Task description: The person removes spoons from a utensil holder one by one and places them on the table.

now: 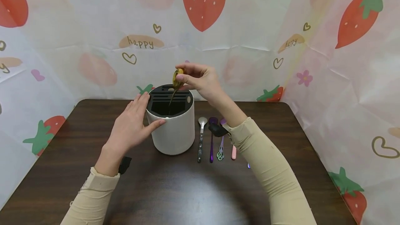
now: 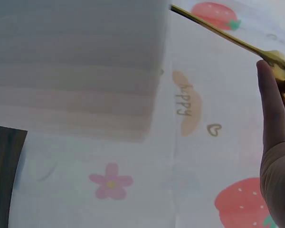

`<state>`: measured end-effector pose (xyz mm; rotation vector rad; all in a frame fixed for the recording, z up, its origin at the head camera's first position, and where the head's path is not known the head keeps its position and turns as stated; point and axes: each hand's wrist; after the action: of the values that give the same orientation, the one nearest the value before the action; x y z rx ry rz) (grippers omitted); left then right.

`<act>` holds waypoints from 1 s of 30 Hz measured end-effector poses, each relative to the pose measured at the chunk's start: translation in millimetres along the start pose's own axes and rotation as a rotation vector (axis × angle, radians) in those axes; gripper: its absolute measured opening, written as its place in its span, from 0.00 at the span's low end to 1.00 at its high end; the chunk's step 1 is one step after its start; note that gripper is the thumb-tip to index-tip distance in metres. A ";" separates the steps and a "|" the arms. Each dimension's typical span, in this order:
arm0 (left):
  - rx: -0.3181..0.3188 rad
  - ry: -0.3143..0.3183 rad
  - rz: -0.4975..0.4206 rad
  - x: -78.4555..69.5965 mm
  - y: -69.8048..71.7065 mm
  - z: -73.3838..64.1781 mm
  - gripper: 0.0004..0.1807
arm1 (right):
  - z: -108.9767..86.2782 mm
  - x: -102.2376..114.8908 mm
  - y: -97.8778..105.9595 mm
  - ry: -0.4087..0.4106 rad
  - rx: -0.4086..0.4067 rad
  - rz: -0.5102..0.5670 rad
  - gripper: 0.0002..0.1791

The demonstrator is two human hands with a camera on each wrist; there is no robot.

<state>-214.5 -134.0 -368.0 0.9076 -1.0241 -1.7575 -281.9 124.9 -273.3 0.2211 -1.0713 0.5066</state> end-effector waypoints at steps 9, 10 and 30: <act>-0.004 -0.004 0.001 -0.4 -0.6 -0.3 0.60 | -7.3 19.9 16.6 0.088 -0.104 0.143 0.16; -0.006 -0.005 0.002 -0.5 -0.4 -0.5 0.60 | -8.1 22.1 18.6 0.101 -0.119 0.162 0.16; -0.008 0.001 0.001 0.0 -1.5 -0.8 0.60 | -55.4 56.8 81.8 0.211 -0.364 0.361 0.14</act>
<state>-214.3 -133.7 -369.7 0.9026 -1.0155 -1.7588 -257.8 234.8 -255.0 -0.3464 -0.9797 0.6304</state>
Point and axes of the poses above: each hand's wrist, its own z-axis towards the middle knuckle, its own y-axis out of the back of the hand, x = y × z, and after that the axes turned 8 degrees about z, right-handed
